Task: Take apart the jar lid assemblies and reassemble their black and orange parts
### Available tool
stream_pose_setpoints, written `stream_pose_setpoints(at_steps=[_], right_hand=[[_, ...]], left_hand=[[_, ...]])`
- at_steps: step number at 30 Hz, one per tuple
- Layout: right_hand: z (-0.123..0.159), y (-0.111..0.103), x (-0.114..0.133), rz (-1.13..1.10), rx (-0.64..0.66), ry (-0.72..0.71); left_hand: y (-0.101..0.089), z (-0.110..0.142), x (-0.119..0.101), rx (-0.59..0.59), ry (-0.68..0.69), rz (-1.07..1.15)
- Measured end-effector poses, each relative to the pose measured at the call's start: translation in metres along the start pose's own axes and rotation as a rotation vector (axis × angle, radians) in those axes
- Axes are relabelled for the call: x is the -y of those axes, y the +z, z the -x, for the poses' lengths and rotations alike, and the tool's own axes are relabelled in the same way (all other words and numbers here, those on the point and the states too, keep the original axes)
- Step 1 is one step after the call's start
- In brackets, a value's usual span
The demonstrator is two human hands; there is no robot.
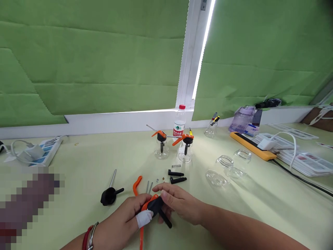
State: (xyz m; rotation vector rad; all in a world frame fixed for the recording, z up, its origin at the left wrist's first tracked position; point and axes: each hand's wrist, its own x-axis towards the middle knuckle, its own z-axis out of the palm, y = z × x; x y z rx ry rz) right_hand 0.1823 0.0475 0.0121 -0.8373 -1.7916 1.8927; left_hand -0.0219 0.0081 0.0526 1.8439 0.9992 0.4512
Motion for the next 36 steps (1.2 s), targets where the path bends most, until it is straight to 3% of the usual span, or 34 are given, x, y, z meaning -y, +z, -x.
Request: stream_pose_setpoints(at_steps=[2, 4, 6, 9, 12, 15, 25, 33, 36], right_hand=[[0.0, -0.001, 0.0, -0.12, 0.12, 0.031], [-0.002, -0.003, 0.002, -0.108, 0.108, 0.032], [-0.002, -0.008, 0.004, -0.085, -0.02, 0.024], [-0.002, -0.017, 0.009, -0.127, -0.257, -0.014], [0.0, -0.024, 0.012, -0.178, -0.368, -0.037], [0.002, -0.025, 0.012, -0.164, -0.328, -0.024], [0.002, -0.02, 0.007, -0.057, -0.219, -0.022], [0.001, -0.02, 0.004, -0.067, -0.214, -0.025], [0.0, -0.018, 0.004, -0.059, -0.198, -0.029]], left_hand=[[0.002, 0.0, 0.001, -0.105, 0.01, 0.007], [0.004, 0.001, 0.006, -0.263, -0.025, -0.081], [0.004, 0.003, 0.011, -0.407, -0.102, -0.236], [0.001, 0.004, 0.015, -0.521, -0.237, -0.439], [-0.005, 0.002, 0.015, -0.527, -0.354, -0.548], [-0.008, -0.001, 0.018, -0.491, -0.421, -0.616], [-0.008, -0.005, 0.028, -0.497, -0.428, -0.678], [-0.006, -0.004, 0.029, -0.488, -0.341, -0.751], [-0.005, 0.001, 0.031, -0.544, -0.092, -0.849]])
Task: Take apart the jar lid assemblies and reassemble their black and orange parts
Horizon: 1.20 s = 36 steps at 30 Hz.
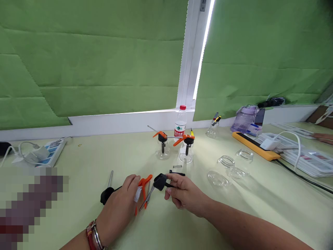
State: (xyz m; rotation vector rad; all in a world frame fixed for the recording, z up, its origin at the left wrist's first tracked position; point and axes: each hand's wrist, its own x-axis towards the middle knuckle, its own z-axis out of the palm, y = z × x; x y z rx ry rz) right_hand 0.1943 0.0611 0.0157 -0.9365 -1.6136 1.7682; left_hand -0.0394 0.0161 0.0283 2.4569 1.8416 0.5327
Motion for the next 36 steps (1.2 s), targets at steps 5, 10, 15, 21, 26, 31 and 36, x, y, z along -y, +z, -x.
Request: stream_pose_setpoints(at_steps=[5, 10, 15, 21, 26, 31, 36], right_hand=[[0.014, 0.015, 0.007, 0.239, 0.092, -0.142], [0.032, 0.026, 0.029, 0.457, 0.213, -0.394], [0.014, -0.012, 0.051, 0.739, -0.182, -0.526], [-0.035, -0.081, 0.058, 1.221, -0.744, -0.411], [-0.057, -0.102, 0.047, 1.257, -0.705, -0.307], [-0.057, -0.105, 0.038, 1.196, -0.831, -0.339], [-0.043, -0.106, 0.045, 1.171, -0.923, -0.391]], left_hand=[[-0.01, 0.013, -0.016, -0.081, 0.45, 0.024], [-0.031, 0.025, -0.026, -0.111, 0.547, 0.028], [-0.069, 0.022, 0.008, -0.337, 0.388, -0.008], [-0.093, 0.015, 0.066, -0.28, 0.006, 0.195], [-0.078, 0.029, 0.095, -0.07, -0.148, 0.464], [-0.058, 0.031, 0.114, 0.01, -0.148, 0.563], [-0.048, 0.026, 0.122, 0.12, -0.165, 0.613]])
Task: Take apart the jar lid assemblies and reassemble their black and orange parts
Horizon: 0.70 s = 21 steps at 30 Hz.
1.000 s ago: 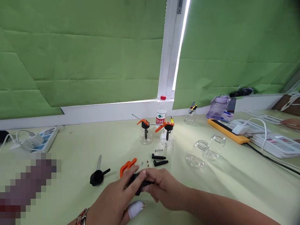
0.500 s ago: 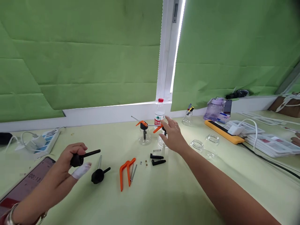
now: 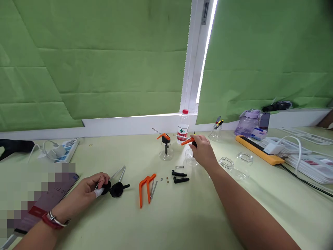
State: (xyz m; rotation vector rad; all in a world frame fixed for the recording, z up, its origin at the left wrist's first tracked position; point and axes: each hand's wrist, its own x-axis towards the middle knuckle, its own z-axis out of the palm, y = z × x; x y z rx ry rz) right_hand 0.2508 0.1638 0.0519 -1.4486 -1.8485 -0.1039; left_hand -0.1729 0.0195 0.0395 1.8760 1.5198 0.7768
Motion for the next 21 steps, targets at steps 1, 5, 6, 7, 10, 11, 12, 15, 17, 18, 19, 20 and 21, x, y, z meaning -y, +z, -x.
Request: stream_pose_setpoints(at_steps=[1, 5, 6, 7, 10, 11, 12, 15, 17, 18, 19, 20, 21], right_hand=[[0.0, -0.005, 0.001, -0.012, -0.022, -0.007], [-0.001, -0.036, 0.012, -0.073, -0.096, -0.021], [0.0, -0.046, 0.018, -0.087, -0.102, -0.015], [0.001, -0.057, 0.024, -0.102, -0.104, -0.006], [0.013, -0.089, 0.047, -0.161, -0.017, -0.022], [0.021, -0.097, 0.056, -0.184, 0.037, -0.036], [0.029, -0.104, 0.065, -0.209, 0.093, -0.047], [0.061, -0.106, 0.089, -0.267, 0.294, -0.121], [0.083, -0.096, 0.102, -0.257, 0.319, -0.208], [0.093, -0.09, 0.108, -0.248, 0.328, -0.248], [0.102, -0.083, 0.113, -0.243, 0.348, -0.274], [0.109, -0.077, 0.118, -0.25, 0.368, -0.29], [0.114, -0.072, 0.122, -0.269, 0.397, -0.303]], left_hand=[[0.001, 0.0, 0.0, 0.009, -0.01, 0.004], [0.004, 0.001, 0.0, 0.008, -0.031, -0.012], [0.004, 0.001, -0.001, 0.006, -0.036, -0.015], [0.004, 0.001, -0.002, 0.001, -0.044, -0.015], [0.001, 0.002, -0.013, -0.04, -0.06, -0.019], [0.001, 0.003, -0.02, -0.063, -0.057, -0.023], [0.002, 0.004, -0.029, -0.089, -0.045, -0.022], [0.014, 0.011, -0.066, -0.039, 0.027, 0.062], [0.033, 0.018, -0.091, 0.09, 0.079, 0.164], [0.045, 0.022, -0.102, 0.159, 0.105, 0.232], [0.058, 0.025, -0.111, 0.221, 0.126, 0.307], [0.071, 0.028, -0.119, 0.282, 0.141, 0.371], [0.083, 0.029, -0.125, 0.331, 0.145, 0.422]])
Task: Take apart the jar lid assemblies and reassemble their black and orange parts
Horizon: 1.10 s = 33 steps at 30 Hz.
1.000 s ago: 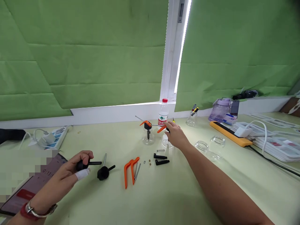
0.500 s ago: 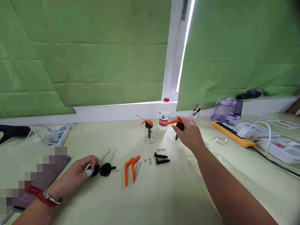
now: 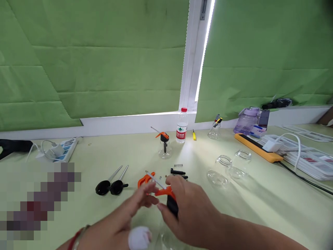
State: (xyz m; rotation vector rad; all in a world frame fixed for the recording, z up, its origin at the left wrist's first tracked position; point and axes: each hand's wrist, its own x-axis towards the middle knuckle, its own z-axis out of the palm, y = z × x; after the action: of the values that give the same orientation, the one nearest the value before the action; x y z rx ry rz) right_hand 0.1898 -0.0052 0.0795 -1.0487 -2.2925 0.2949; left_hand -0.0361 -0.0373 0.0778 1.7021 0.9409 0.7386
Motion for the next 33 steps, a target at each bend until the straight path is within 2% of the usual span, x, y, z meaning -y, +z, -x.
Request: stream_pose_setpoints(at_steps=[2, 4, 6, 8, 10, 13, 15, 18, 20, 23, 28, 33], right_hand=[[0.002, 0.008, 0.005, -0.112, 0.055, -0.007], [0.002, 0.008, 0.006, -0.321, 0.124, -0.04], [0.0, 0.003, 0.003, -0.557, 0.213, -0.089], [-0.003, -0.002, -0.006, -0.715, 0.273, -0.079], [-0.008, -0.004, -0.019, -0.756, 0.25, 0.04], [-0.016, 0.002, -0.041, -0.73, 0.174, 0.29], [-0.019, 0.012, -0.052, -0.867, 0.249, 0.437], [-0.019, 0.027, -0.059, -1.184, 0.357, 0.569], [-0.018, 0.035, -0.06, -1.299, 0.369, 0.627], [-0.017, 0.041, -0.061, -1.315, 0.335, 0.752], [-0.019, 0.042, -0.061, -1.174, 0.299, 0.874], [-0.017, 0.051, -0.063, -1.089, 0.35, 0.853]], left_hand=[[0.022, -0.008, -0.001, 0.01, 0.04, 0.068], [0.035, -0.015, -0.003, -0.016, 0.059, 0.104], [0.039, -0.021, -0.005, -0.011, 0.02, 0.153], [0.037, -0.023, -0.004, -0.019, -0.033, 0.193], [0.031, -0.022, 0.002, 0.011, -0.031, 0.211], [0.02, -0.02, 0.018, 0.099, 0.127, 0.349], [0.017, -0.021, 0.029, 0.187, 0.174, 0.509], [0.019, -0.023, 0.04, 0.274, 0.089, 0.747], [0.023, -0.024, 0.043, 0.221, 0.004, 0.879], [0.026, -0.027, 0.041, 0.032, -0.089, 0.961], [0.024, -0.035, 0.038, -0.276, -0.27, 0.774], [0.021, -0.038, 0.036, -0.386, -0.366, 0.6]])
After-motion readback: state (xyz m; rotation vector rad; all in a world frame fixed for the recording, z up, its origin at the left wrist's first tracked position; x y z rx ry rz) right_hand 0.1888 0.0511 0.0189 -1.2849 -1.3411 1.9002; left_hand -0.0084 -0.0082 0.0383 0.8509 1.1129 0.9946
